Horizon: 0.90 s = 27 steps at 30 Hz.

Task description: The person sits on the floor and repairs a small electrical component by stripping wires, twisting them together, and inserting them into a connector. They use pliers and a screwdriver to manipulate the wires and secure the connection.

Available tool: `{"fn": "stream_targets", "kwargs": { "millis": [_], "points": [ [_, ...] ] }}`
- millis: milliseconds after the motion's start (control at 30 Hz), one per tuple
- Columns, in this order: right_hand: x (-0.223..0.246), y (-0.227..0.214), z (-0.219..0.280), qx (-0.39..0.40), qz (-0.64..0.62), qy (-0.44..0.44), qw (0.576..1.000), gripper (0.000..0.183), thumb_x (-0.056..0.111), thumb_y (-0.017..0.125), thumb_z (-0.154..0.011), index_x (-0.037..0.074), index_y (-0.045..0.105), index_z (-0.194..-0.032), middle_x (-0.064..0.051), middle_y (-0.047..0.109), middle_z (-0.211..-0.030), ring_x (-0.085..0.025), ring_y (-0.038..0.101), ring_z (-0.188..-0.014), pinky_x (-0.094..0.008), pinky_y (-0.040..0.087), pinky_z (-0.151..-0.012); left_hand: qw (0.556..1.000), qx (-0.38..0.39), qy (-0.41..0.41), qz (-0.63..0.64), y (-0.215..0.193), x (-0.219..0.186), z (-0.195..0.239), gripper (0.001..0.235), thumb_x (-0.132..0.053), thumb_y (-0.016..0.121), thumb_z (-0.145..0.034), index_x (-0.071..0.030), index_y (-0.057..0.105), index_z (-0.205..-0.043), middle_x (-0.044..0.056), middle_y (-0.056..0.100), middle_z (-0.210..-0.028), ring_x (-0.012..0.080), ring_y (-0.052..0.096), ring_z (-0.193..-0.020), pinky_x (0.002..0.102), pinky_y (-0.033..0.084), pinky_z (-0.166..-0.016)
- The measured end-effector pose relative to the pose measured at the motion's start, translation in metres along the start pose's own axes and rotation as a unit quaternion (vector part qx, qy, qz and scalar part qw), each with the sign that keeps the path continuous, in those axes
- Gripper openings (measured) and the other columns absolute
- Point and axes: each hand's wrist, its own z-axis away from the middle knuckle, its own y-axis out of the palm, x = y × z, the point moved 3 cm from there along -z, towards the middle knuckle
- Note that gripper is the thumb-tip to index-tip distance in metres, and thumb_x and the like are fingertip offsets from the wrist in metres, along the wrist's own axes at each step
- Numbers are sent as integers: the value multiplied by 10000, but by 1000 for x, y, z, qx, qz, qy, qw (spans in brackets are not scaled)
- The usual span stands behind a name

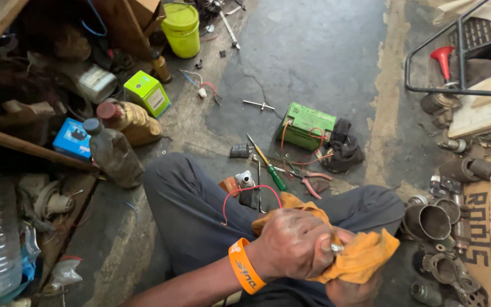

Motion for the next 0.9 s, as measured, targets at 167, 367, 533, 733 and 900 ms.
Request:
{"fn": "stream_targets", "kwargs": {
  "millis": [167,367,533,733,900],
  "points": [
    [7,3,-7,86,21,-51,995,393,399,624,-961,43,510,-837,-61,595,-820,-183,595,-683,-326,452,-622,1000,24,1,-11,2,-1,7,190,-129,560,-1035,-65,579,-857,74,540,-747,283,579,-648,415,484,-583],
    [10,4,-9,131,34,-85,987,419,418,629,-958,52,511,-792,-50,592,-779,-173,592,-642,-315,447,-592,999,30,27,-19,-1,-6,8,159,-160,592,-1014,-51,611,-899,72,511,-744,269,565,-645,407,473,-581],
    [16,-3,-12,157,62,-108,980,443,434,633,-956,59,512,-754,-41,589,-745,-164,589,-608,-306,443,-567,999,39,29,-12,2,-5,10,175,-166,597,-1012,-53,607,-879,71,511,-738,263,563,-622,410,469,-574],
    [7,-11,0,134,110,-74,982,491,454,641,-948,71,456,-702,-18,524,-671,-131,513,-555,-294,380,-527,998,56,35,-12,11,4,15,204,-179,596,-1018,-35,606,-874,73,513,-712,254,559,-580,406,471,-556],
    [-7,-14,18,97,21,50,994,478,448,657,-959,66,508,-713,-10,511,-628,-127,475,-569,-316,349,-519,995,86,55,-12,16,13,15,249,-189,615,-992,-38,598,-795,69,513,-661,263,556,-573,410,458,-520]
  ]
}}
